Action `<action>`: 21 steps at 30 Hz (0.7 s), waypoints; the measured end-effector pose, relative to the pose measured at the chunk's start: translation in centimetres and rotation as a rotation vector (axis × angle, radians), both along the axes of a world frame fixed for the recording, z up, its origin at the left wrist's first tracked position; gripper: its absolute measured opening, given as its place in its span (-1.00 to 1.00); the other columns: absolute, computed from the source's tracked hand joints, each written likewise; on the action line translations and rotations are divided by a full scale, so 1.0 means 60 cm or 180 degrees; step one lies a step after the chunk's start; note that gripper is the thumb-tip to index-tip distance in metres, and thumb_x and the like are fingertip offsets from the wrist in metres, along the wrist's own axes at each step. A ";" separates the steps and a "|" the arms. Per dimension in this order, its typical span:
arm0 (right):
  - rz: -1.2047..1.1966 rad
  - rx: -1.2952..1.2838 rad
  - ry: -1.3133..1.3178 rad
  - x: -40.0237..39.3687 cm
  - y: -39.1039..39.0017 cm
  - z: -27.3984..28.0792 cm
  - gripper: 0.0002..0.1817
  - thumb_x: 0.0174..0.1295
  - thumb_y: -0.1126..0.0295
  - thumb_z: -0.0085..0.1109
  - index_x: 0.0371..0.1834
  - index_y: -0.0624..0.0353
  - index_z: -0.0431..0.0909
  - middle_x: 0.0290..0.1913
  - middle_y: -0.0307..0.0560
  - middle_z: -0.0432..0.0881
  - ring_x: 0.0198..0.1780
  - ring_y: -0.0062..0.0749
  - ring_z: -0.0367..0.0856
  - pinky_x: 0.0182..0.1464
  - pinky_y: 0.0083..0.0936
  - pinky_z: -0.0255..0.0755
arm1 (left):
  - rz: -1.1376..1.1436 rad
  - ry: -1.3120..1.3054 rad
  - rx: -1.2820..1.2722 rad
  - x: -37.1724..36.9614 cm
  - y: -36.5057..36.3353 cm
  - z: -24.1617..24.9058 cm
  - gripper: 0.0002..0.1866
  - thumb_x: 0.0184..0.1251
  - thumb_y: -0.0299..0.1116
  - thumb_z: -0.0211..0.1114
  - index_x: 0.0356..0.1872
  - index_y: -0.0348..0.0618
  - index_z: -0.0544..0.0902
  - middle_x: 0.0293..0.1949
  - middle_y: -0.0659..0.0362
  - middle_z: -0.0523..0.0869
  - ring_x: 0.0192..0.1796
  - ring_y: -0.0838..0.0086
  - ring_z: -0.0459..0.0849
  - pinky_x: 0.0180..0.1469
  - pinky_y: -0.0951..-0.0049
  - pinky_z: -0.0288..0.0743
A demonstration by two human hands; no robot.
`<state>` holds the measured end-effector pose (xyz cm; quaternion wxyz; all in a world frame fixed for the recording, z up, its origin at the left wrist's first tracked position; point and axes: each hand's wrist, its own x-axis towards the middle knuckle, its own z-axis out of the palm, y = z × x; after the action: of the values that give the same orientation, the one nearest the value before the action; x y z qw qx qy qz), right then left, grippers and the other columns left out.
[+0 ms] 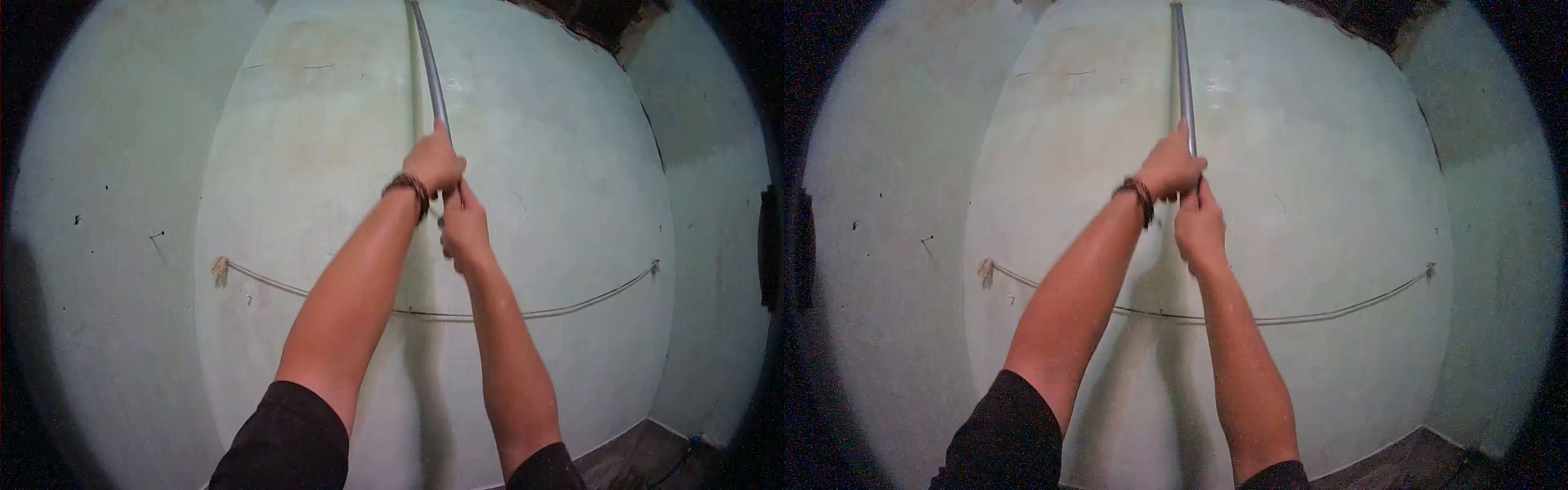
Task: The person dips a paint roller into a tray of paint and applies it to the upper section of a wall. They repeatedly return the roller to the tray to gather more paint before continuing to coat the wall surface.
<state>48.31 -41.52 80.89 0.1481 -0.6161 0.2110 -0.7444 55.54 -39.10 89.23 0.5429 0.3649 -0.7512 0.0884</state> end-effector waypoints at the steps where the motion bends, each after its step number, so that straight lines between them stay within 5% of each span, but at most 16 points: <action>1: -0.0376 -0.0135 0.0142 -0.001 -0.033 -0.028 -0.56 0.38 0.17 -0.18 0.28 0.03 0.33 0.03 0.13 0.58 -0.02 -0.09 0.59 -0.05 -0.34 0.45 | 0.0386 -0.0080 -0.0468 -0.006 -0.030 -0.025 -0.16 0.10 -0.40 0.14 0.38 -0.40 -0.09 -0.26 -0.19 0.64 -0.23 0.02 0.67 -0.17 0.13 0.56; 3: -0.0236 -0.0172 0.0056 0.001 -0.047 -0.117 -0.55 0.36 0.26 -0.17 0.29 0.12 0.30 0.08 0.18 0.53 0.13 0.02 0.49 0.10 -0.33 0.37 | 0.0684 -0.0140 -0.0891 -0.011 -0.050 -0.097 -0.13 0.06 -0.41 0.14 0.37 -0.42 -0.11 -0.39 -0.22 0.63 -0.34 -0.04 0.65 -0.24 0.06 0.54; 4: -0.0569 -0.0648 0.0041 0.003 -0.083 -0.170 -0.65 0.40 0.28 -0.18 0.16 0.17 0.39 -0.52 -0.32 0.42 -0.59 -0.69 0.30 -0.55 -0.65 0.27 | 0.0607 -0.0108 -0.0843 -0.009 -0.051 -0.147 -0.12 0.02 -0.40 0.14 0.37 -0.41 -0.12 -0.48 -0.24 0.61 -0.39 -0.09 0.63 -0.27 0.01 0.52; 7: -0.0823 -0.0705 -0.0016 0.023 -0.038 -0.300 -0.61 0.41 0.35 -0.18 0.23 0.27 0.32 -0.30 -0.19 0.53 -0.30 -0.58 0.42 -0.18 -0.59 0.38 | 0.0768 -0.0210 -0.0504 -0.004 -0.020 -0.260 -0.13 0.04 -0.39 0.13 0.36 -0.46 -0.13 -0.48 -0.22 0.62 -0.39 -0.07 0.63 -0.28 0.02 0.52; 9: -0.0543 -0.0326 0.0023 0.025 -0.001 -0.304 -0.61 0.41 0.36 -0.18 0.24 0.27 0.31 -0.18 -0.12 0.55 -0.18 -0.54 0.46 -0.08 -0.57 0.37 | 0.0680 -0.0272 -0.0227 0.005 -0.009 -0.288 -0.12 0.04 -0.38 0.16 0.35 -0.47 -0.13 -0.48 -0.22 0.61 -0.38 -0.09 0.63 -0.28 0.03 0.51; 11: -0.0283 -0.0158 0.0069 0.030 0.010 -0.281 -0.61 0.41 0.38 -0.21 0.25 0.28 0.30 0.07 0.04 0.54 0.12 -0.42 0.45 0.14 -0.53 0.29 | 0.0752 -0.0318 -0.0391 0.010 -0.008 -0.255 -0.11 0.04 -0.37 0.18 0.35 -0.48 -0.12 -0.45 -0.23 0.62 -0.36 -0.09 0.63 -0.27 0.04 0.51; 13: -0.0448 -0.0692 0.0105 0.031 -0.027 -0.212 -0.54 0.37 0.26 -0.20 0.32 0.06 0.23 0.06 0.23 0.52 0.09 0.17 0.48 0.05 -0.20 0.40 | 0.0882 -0.0405 -0.0750 0.015 -0.007 -0.184 -0.10 0.05 -0.39 0.22 0.35 -0.49 -0.10 -0.39 -0.17 0.64 -0.32 -0.01 0.65 -0.23 0.09 0.53; 15: -0.0340 -0.0687 0.0036 0.036 -0.061 -0.129 -0.58 0.38 0.21 -0.22 0.26 0.06 0.30 0.03 0.24 0.53 0.07 0.21 0.47 0.04 -0.17 0.39 | 0.0922 -0.0424 -0.0825 0.018 -0.010 -0.103 -0.09 0.05 -0.38 0.25 0.35 -0.49 -0.09 -0.34 -0.16 0.65 -0.28 0.03 0.66 -0.22 0.11 0.54; 19: -0.0519 -0.0312 0.0290 0.035 -0.009 -0.071 -0.60 0.38 0.18 -0.23 0.20 0.06 0.34 0.01 0.24 0.54 0.06 0.23 0.46 0.04 -0.15 0.38 | 0.1113 -0.0395 -0.0861 0.016 -0.016 -0.044 -0.10 0.06 -0.38 0.27 0.35 -0.49 -0.08 -0.31 -0.14 0.66 -0.27 0.05 0.67 -0.21 0.13 0.55; 21: -0.0398 -0.0241 0.0198 0.037 -0.029 -0.107 -0.63 0.40 0.22 -0.20 0.13 0.20 0.37 -0.17 0.09 0.62 -0.11 -0.30 0.57 -0.04 -0.44 0.41 | 0.1221 -0.0395 -0.0668 0.013 -0.013 -0.081 -0.10 0.06 -0.37 0.27 0.35 -0.48 -0.08 -0.31 -0.12 0.66 -0.27 0.06 0.67 -0.21 0.14 0.56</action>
<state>50.54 -43.28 74.47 0.0712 -0.6297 0.2252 -0.7401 56.34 -39.91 84.40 0.5039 0.4364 -0.6867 0.2900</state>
